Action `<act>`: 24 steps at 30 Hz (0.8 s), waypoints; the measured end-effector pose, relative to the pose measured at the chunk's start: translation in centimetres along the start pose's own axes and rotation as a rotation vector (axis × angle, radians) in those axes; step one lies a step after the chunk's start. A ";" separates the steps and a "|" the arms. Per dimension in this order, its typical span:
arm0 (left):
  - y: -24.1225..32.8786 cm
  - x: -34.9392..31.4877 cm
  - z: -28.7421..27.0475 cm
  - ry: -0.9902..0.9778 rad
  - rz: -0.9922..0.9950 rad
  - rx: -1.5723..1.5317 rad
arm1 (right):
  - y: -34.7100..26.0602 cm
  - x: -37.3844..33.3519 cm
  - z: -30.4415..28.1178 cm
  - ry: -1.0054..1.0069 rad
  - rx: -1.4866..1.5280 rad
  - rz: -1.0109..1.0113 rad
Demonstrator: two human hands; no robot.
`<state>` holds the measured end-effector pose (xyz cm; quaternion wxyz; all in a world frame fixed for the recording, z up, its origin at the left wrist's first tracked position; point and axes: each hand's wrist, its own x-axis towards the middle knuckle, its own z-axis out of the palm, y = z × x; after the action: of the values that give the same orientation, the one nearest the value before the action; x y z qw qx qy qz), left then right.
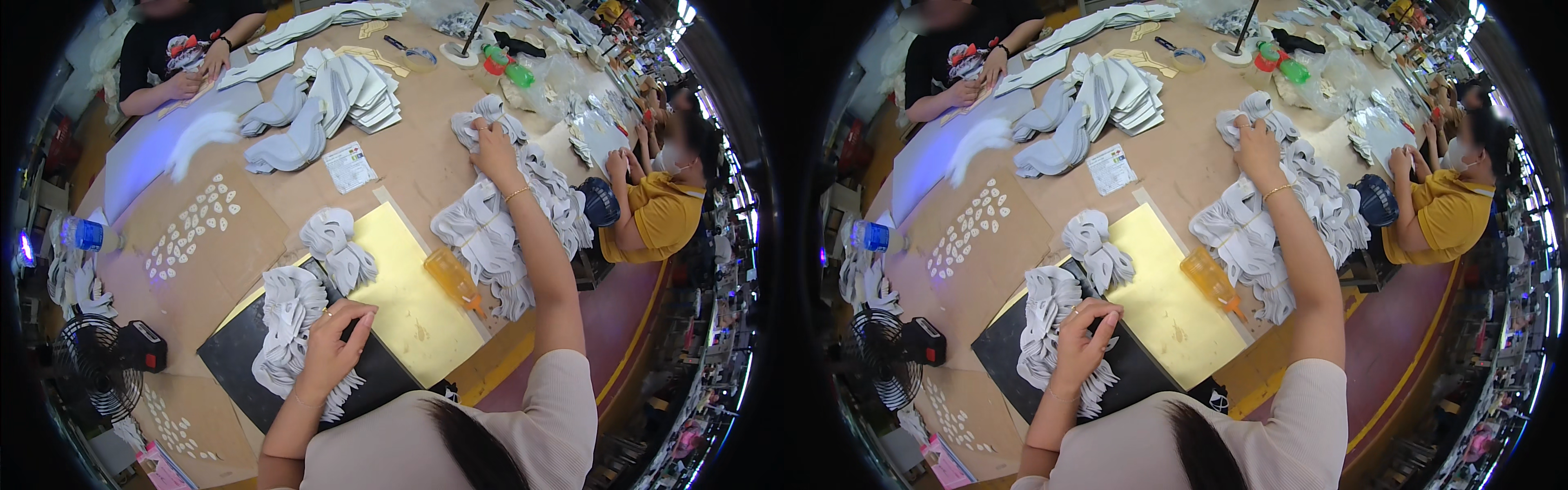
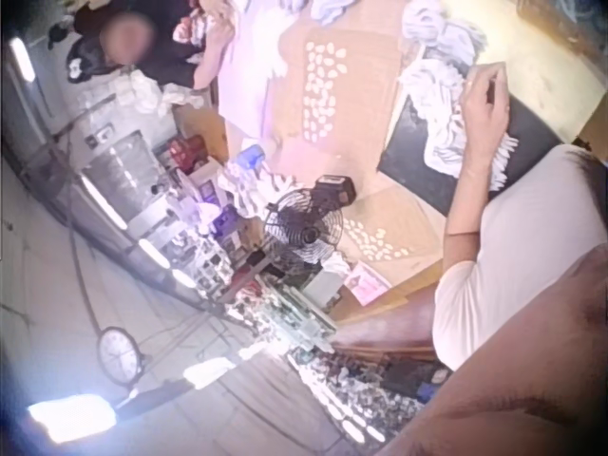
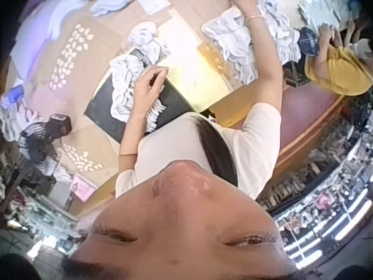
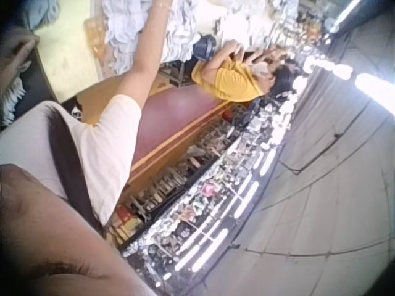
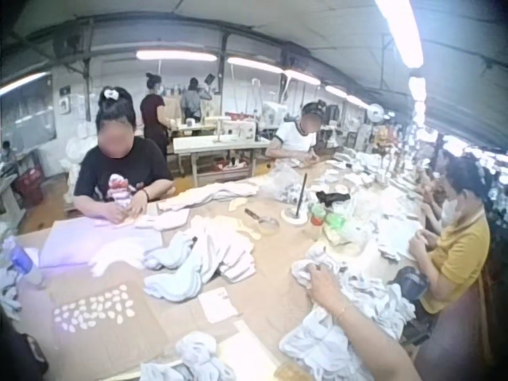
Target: The person folds white sock-like fabric items at a worktable, stacks them, and secures a bundle with a rubber band. She then picks up small white plastic pieces and places them on a black mat.
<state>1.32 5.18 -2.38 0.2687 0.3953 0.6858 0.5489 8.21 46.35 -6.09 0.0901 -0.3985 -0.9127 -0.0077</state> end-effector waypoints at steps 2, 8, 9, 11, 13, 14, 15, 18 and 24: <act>0.0 0.3 0.0 -0.002 0.013 0.005 | 2.1 0.8 1.0 0.001 0.051 -0.002; 0.1 0.2 0.2 0.000 0.004 0.025 | 2.2 1.3 0.3 -0.059 -0.042 -0.011; 0.0 0.1 0.2 0.001 0.002 0.029 | 2.2 1.5 -0.4 -0.080 -0.009 0.017; 0.1 0.1 0.2 0.005 -0.001 0.037 | 2.3 2.4 -1.5 -0.123 0.060 0.066; 0.2 0.1 0.2 0.004 -0.002 0.043 | 3.5 3.6 -1.8 -0.063 0.120 0.118; 0.2 0.1 0.2 0.004 -0.002 0.047 | 4.1 4.3 -2.0 -0.034 0.152 0.140; 0.2 0.1 0.2 -0.003 -0.001 0.051 | 4.8 4.5 -1.7 -0.014 0.095 0.139; 0.4 0.4 0.2 -0.024 0.009 0.066 | 8.2 6.0 0.5 -0.001 0.133 0.125; 0.4 0.0 0.3 -0.037 -0.006 0.092 | 9.2 6.0 1.9 -0.213 0.548 0.146</act>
<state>1.62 5.35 -2.10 0.2647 0.4154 0.7063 0.5085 10.65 57.11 -7.48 0.0983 -0.4224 -0.8541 0.2870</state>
